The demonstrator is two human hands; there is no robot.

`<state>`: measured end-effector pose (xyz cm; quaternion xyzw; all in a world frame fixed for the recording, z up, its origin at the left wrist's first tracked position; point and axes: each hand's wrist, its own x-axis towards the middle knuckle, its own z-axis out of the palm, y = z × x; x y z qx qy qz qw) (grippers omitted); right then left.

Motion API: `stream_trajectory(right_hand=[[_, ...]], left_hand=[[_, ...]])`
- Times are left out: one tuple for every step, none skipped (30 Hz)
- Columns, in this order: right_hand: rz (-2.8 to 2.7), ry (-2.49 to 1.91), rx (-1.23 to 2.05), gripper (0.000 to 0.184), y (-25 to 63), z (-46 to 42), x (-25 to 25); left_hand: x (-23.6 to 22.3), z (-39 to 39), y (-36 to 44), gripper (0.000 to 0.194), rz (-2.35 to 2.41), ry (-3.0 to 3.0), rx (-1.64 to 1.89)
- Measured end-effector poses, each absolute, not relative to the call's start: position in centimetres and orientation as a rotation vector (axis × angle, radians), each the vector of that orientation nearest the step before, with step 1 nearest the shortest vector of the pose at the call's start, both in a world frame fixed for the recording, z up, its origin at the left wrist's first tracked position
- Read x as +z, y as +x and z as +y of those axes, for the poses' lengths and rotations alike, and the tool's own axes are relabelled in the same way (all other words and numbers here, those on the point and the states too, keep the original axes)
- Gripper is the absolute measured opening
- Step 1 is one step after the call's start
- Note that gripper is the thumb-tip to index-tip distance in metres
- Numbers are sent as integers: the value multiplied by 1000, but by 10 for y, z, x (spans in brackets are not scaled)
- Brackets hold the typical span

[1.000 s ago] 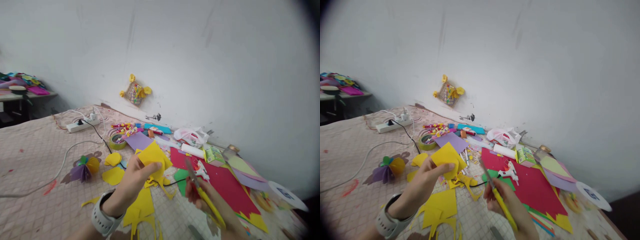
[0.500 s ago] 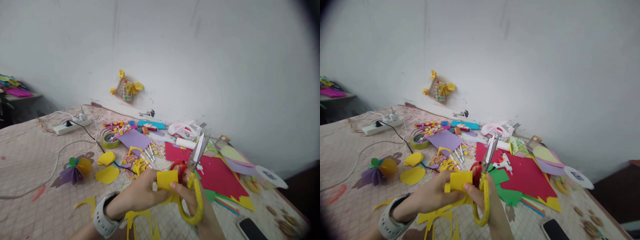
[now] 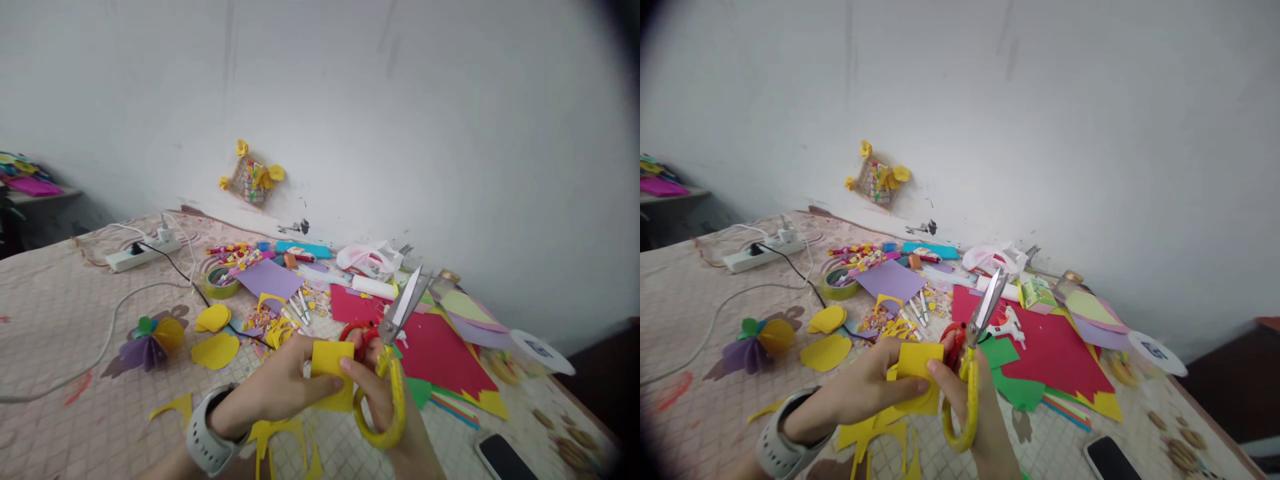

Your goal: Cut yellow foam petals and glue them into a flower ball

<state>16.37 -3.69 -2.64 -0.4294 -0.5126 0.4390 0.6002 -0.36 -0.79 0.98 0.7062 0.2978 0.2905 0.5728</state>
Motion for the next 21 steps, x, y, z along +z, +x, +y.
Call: stream_trajectory(right_hand=[[-1179, -986, 1026, 20, 162, -37, -25], [-1163, -975, 1041, 21, 161, -38, -24], [-1154, -964, 1052, 22, 161, -38, -23], [-1159, -960, 1051, 22, 161, -38, -22], [-1178, -965, 1044, 23, 161, -38, -21], [-1206, -980, 1021, 23, 162, -38, -20], [-1241, -1010, 988, 22, 163, -38, -19], [-1294, -1048, 952, 22, 163, -38, -17], [-1361, -1078, 920, 23, 163, -39, -15], [-1434, -1101, 902, 24, 163, -40, -14], [-1505, -1113, 902, 27, 162, -41, -13], [-1564, -1121, 923, 31, 160, -42, -13], [-1600, -1128, 960, 36, 157, -43, -13], [-1612, -1142, 1004, 41, 154, -44, -15], [-1608, -1160, 1046, 45, 151, -45, -17], [-1607, -1181, 1079, 48, 148, -46, -19], [-1620, -1196, 1094, 49, 145, -46, -21], [-1653, -1208, 1100, 48, 142, -46, -22], [-1695, -1220, 1096, 47, 140, -46, -23], [-1732, -1236, 1087, 46, 138, -47, -23], [-1754, -1256, 1085, 46, 137, -47, -22]], left_hand=[[9, -8, -3, 13, 695, 1661, 674], [9, -8, -3, 15, 687, 1661, 671], [8, -8, -2, 16, 672, 1657, 674], [7, -8, -1, 17, 652, 1648, 681], [6, -8, 0, 17, 631, 1630, 691], [6, -8, 1, 18, 611, 1600, 705], [5, -7, 1, 18, 598, 1557, 727], [5, -6, 1, 17, 590, 1505, 762], [6, -4, -1, 17, 593, 1449, 812], [7, -2, -3, 18, 610, 1394, 880], [8, 0, -7, 19, 642, 1342, 972], [10, 3, -11, 19, 684, 1295, 1079], [13, 5, -16, 19, 729, 1252, 1191], [15, 7, -21, 18, 766, 1211, 1295], [17, 9, -26, 17, 791, 1173, 1389], [19, 11, -30, 17, 804, 1142, 1471], [21, 12, -34, 17, 811, 1123, 1540], [22, 12, -37, 17, 817, 1114, 1596], [23, 13, -39, 17, 827, 1111, 1640], [23, 13, -40, 16, 837, 1112, 1667], [23, 13, -41, 16, 843, 1114, 1678]])
